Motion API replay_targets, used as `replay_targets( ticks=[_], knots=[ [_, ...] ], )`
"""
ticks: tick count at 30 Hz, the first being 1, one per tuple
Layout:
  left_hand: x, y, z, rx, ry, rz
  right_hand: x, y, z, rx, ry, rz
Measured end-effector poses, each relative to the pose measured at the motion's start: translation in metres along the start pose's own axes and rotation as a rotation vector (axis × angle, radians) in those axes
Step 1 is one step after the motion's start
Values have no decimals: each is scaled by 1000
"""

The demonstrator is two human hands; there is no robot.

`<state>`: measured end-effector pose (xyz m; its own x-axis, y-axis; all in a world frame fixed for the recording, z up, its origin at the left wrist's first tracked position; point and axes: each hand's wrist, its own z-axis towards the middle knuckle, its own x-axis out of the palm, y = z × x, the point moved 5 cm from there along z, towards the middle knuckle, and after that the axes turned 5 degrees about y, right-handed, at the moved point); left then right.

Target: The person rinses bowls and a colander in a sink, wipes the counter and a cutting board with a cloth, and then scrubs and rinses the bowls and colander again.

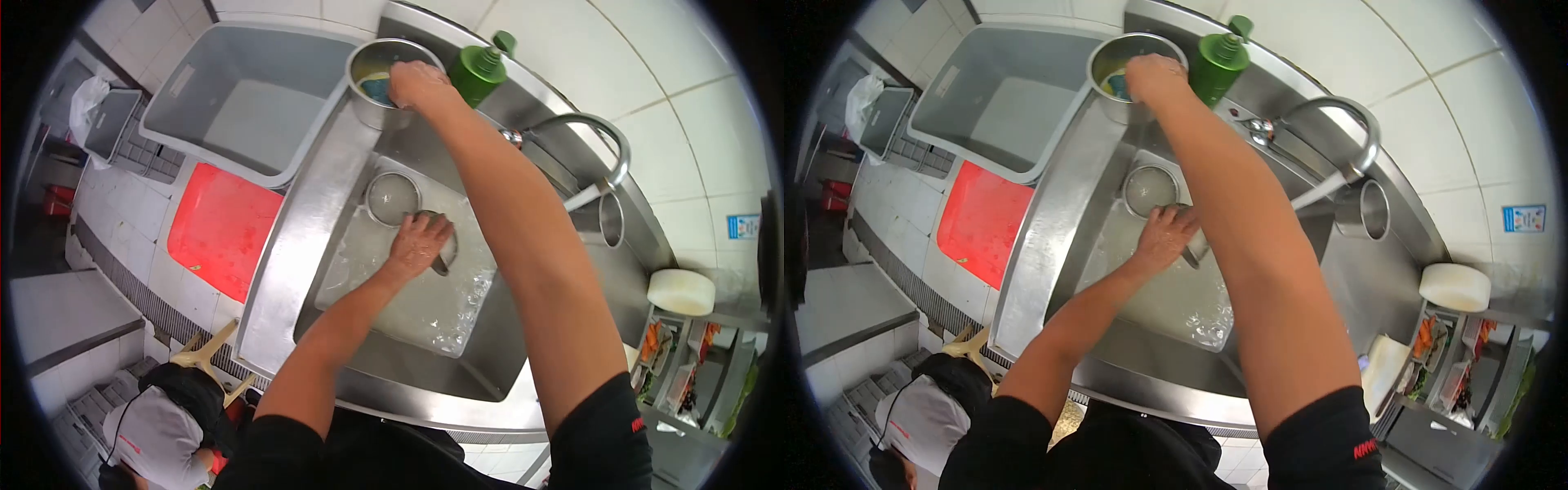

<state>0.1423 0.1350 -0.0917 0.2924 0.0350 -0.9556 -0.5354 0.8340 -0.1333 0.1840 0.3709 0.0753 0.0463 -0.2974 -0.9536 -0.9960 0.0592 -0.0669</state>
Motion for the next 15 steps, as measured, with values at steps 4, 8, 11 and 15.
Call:
replay_targets(
  ticks=[4, 8, 11, 15],
  knots=[
    [-17, 14, 2, -159, 202, -175, 22, 5, 36, 24, 151, 164],
    [61, 56, -46, -901, 249, -729, -13, -8, 22, -13, -196, 202],
    [58, 52, -62, -1201, 250, -1444, -48, -36, -55, -212, -412, 497],
    [32, 26, -51, -1170, 217, -1749, 90, -60, -150, -156, -3, 165]
  ],
)
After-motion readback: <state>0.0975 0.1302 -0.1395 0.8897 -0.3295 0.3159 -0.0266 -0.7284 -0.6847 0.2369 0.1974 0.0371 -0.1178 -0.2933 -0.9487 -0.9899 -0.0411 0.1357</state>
